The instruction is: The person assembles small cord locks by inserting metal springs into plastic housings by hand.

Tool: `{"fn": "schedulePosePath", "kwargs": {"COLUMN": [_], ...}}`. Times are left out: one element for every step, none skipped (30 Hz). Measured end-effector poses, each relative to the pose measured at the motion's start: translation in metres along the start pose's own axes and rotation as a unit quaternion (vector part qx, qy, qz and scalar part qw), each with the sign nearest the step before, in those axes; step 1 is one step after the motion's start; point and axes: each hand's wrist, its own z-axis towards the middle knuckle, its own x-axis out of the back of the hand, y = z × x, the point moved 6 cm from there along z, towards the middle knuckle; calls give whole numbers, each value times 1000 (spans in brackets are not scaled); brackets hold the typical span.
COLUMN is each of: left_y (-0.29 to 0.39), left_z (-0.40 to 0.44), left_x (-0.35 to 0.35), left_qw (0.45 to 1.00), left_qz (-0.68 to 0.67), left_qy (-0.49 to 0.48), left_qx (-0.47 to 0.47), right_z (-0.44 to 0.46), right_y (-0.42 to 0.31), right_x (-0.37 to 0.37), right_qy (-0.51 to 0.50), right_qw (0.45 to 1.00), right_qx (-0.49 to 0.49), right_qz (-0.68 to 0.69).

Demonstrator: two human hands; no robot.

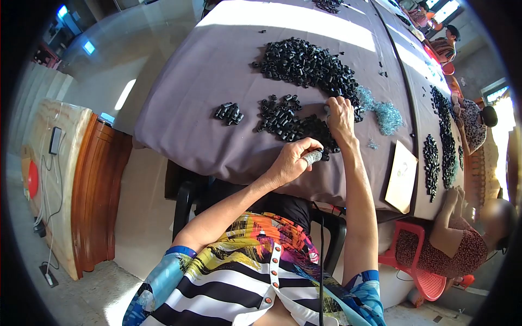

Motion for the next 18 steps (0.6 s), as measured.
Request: {"fn": "schedulePosePath", "kwargs": {"left_y": [0,-1,0,1,4,5,6,7,7,5,3,0,-1,-1,-1,-1,0,1], "left_z": [0,0,0,0,0,-1,-1,-1,-1,-1,-1,-1,-1,-1,0,0,0,0], "left_x": [-1,-1,0,0,1,1,2,3,3,4,5,6,6,6,6,5,4,3], "left_qw": [1000,1000,1000,1000,1000,1000,1000,1000,1000,1000,1000,999,999,999,999,999,999,999], "left_qz": [2,4,7,13,20,26,22,17,13,3,-7,-17,-5,7,19,16,14,12], "left_qy": [1,2,4,5,4,3,8,14,19,23,28,32,31,31,31,26,21,16], "left_qx": [1,2,2,3,4,7,10,12,15,13,10,8,0,-8,-16,-24,-31,-39], "right_z": [0,-1,-2,-3,-5,-6,-9,-15,-22,-31,-41,-52,-63,-71,-79,-86,-92,-97], "right_y": [2,4,3,1,1,-5,-10,-14,-18,-25,-31,-36,-41,-46,-51,-55,-58,-60], "right_x": [0,3,8,12,18,31,42,50,56,65,70,71,73,73,72,70,68,64], "right_qy": [-2,17,36,55,77,97,118,131,102,74,46,31,16,1,21,24,27,29], "right_qw": [1000,1000,998,996,991,984,975,969,959,946,929,917,903,888,877,873,868,858], "right_qx": [-2,-14,-25,-34,-54,-76,-97,-101,-135,-167,-198,-213,-228,-241,-245,-248,-251,-252], "right_qz": [-3,17,38,60,96,130,164,185,227,268,308,337,365,392,413,420,428,447]}}
